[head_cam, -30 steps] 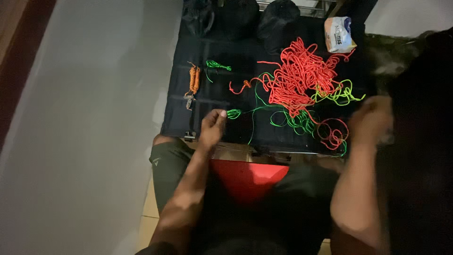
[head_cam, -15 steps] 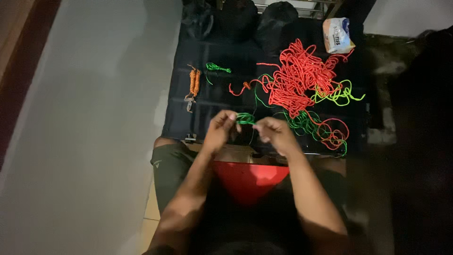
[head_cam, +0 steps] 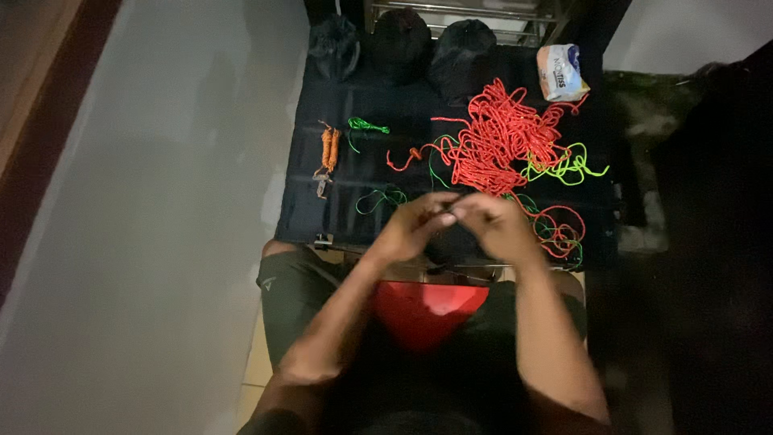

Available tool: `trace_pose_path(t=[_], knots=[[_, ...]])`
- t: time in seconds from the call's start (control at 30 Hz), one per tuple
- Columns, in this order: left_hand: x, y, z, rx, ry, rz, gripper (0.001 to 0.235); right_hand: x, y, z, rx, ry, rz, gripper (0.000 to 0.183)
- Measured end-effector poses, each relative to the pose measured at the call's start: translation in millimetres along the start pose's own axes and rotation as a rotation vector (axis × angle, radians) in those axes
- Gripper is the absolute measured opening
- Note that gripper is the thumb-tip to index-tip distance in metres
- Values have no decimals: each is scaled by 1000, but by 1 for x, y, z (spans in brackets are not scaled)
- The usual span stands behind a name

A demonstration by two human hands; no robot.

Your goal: The person sits and ties knots in a green cord using both hands. The cord is manipulated into loops and tightened repeatedly. Other colored cords and a small orange object remain on the black surface nearby.

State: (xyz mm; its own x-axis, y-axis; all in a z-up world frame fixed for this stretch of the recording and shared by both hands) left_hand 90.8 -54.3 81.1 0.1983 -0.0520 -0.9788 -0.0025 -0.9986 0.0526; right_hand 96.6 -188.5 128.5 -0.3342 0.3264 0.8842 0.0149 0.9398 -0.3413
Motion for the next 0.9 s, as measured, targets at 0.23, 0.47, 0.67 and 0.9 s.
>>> trace_pose_path(t=[0.23,0.47,0.67,0.9], knots=[[33,-78,-7,-48,96,-407,14,-163,-173,-21,-617,-168,459,11],[-6,-25,-5,42,116,-318,11,-28,-28,-10,-202,-306,468,27],[-22,-21,-7,46,166,-258,9,-47,24,6,-11,3,2,12],[-23,-79,-11,10,73,-465,17,-132,-100,-22,-421,-113,655,7]])
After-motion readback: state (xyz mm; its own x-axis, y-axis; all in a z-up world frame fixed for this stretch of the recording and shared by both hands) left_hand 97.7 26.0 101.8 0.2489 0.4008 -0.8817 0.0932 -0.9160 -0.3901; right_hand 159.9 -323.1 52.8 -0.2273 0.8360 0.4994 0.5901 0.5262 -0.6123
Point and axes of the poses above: each hand's wrist, its own z-axis away from the middle knuckle, its own y-axis out of the palm, x = y × z, the point moved 8 cm from there along -z, towards the middle knuckle, and after that the axes turned 14 degrees about -x, right-handed, at the moved point
